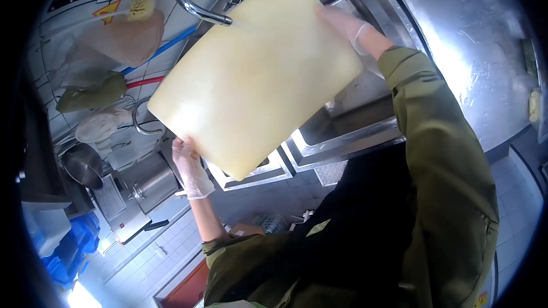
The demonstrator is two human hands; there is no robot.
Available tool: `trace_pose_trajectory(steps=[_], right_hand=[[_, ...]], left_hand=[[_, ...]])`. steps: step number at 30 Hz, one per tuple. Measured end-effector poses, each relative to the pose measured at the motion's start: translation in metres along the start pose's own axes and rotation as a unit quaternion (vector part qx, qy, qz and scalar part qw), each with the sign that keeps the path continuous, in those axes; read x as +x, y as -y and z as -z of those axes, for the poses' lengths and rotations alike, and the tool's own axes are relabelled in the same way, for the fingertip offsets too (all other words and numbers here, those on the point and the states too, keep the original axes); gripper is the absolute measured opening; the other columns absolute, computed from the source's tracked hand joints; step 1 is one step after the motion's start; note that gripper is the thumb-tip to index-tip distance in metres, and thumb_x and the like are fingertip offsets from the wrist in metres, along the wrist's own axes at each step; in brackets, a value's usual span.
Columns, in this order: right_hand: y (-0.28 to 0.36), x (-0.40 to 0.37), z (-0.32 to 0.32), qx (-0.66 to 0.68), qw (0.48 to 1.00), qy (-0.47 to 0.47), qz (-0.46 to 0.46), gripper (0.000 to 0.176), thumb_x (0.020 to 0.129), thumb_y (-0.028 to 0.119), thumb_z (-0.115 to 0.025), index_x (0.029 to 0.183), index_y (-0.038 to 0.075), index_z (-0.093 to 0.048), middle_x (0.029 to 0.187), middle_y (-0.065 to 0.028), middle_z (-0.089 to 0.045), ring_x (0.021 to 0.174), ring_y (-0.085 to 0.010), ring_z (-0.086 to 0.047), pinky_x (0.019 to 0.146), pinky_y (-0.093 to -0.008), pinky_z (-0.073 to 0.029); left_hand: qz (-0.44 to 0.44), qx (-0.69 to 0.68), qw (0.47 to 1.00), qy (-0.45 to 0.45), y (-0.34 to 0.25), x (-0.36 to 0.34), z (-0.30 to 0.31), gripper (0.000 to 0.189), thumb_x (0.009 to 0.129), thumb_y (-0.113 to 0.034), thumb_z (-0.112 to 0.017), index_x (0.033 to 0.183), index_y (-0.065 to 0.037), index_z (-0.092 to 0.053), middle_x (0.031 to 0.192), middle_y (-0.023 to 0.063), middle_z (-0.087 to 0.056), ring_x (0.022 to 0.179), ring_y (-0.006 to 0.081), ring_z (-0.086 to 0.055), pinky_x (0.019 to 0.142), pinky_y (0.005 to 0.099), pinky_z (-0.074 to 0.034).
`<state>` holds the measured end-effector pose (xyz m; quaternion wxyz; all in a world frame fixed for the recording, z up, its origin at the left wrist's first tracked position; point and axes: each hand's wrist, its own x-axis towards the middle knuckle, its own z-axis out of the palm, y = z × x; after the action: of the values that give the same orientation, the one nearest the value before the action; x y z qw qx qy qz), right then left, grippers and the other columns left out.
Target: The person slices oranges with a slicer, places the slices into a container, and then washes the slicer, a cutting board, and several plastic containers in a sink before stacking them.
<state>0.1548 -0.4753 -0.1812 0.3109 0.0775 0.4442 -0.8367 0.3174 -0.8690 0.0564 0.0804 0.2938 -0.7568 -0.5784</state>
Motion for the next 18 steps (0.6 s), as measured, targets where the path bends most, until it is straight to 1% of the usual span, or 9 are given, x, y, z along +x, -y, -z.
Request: trace_pose_trajectory(steps=[3, 6, 9, 12, 15, 18], right_hand=[[0.026, 0.005, 0.004, -0.023, 0.998, -0.040, 0.049, 0.034, 0.092, 0.031, -0.048, 0.113, 0.004, -0.050, 0.107, -0.0039, -0.056, 0.094, -0.0135, -0.054, 0.082, -0.0304, -0.045], [0.036, 0.018, 0.005, -0.052, 0.992, -0.113, 0.028, 0.032, 0.092, 0.030, -0.048, 0.111, 0.005, -0.050, 0.103, -0.0035, -0.056, 0.092, -0.0126, -0.053, 0.080, -0.0305, -0.045], [0.037, 0.022, 0.006, -0.019, 0.997, -0.072, 0.038, 0.032, 0.093, 0.030, -0.046, 0.113, 0.005, -0.048, 0.104, -0.0035, -0.056, 0.093, -0.0122, -0.053, 0.081, -0.0307, -0.045], [0.044, 0.018, 0.002, -0.048, 0.995, -0.081, 0.043, 0.032, 0.093, 0.029, -0.046, 0.114, 0.005, -0.047, 0.104, -0.0031, -0.055, 0.093, -0.0125, -0.053, 0.082, -0.0307, -0.045], [0.052, 0.016, -0.002, -0.047, 0.994, -0.068, 0.071, 0.033, 0.094, 0.030, -0.045, 0.114, 0.004, -0.047, 0.103, -0.0035, -0.056, 0.094, -0.0134, -0.053, 0.083, -0.0309, -0.044], [0.065, 0.013, -0.007, -0.101, 0.989, -0.102, 0.045, 0.034, 0.091, 0.031, -0.047, 0.113, 0.004, -0.050, 0.104, -0.0056, -0.057, 0.094, -0.0167, -0.055, 0.082, -0.0348, -0.044]], left_hand=[[0.017, -0.020, 1.000, -0.009, 0.018, -0.012, -0.015, 0.020, 0.081, 0.001, -0.052, 0.098, -0.010, -0.052, 0.091, 0.0019, -0.059, 0.082, 0.0122, -0.058, 0.070, 0.0255, -0.047], [0.019, -0.030, 0.999, -0.018, 0.025, -0.016, -0.024, 0.021, 0.081, 0.001, -0.053, 0.098, -0.011, -0.052, 0.087, 0.0004, -0.060, 0.080, 0.0117, -0.057, 0.071, 0.0270, -0.047], [0.021, -0.036, 0.999, -0.027, 0.029, -0.015, -0.023, 0.021, 0.080, 0.001, -0.053, 0.098, -0.011, -0.052, 0.085, 0.0001, -0.060, 0.080, 0.0117, -0.057, 0.071, 0.0281, -0.047], [0.018, -0.056, 0.998, -0.023, 0.040, -0.012, -0.018, 0.022, 0.080, 0.003, -0.052, 0.098, -0.010, -0.052, 0.086, 0.0002, -0.060, 0.080, 0.0118, -0.057, 0.072, 0.0281, -0.047], [0.026, -0.083, 0.996, -0.020, 0.053, -0.011, -0.017, 0.026, 0.079, 0.008, -0.049, 0.099, -0.009, -0.049, 0.086, 0.0030, -0.059, 0.082, 0.0146, -0.059, 0.073, 0.0302, -0.052], [0.044, -0.096, 0.994, -0.027, 0.060, -0.012, -0.021, 0.024, 0.080, 0.007, -0.050, 0.098, -0.008, -0.049, 0.088, 0.0040, -0.060, 0.081, 0.0148, -0.060, 0.073, 0.0302, -0.052]])
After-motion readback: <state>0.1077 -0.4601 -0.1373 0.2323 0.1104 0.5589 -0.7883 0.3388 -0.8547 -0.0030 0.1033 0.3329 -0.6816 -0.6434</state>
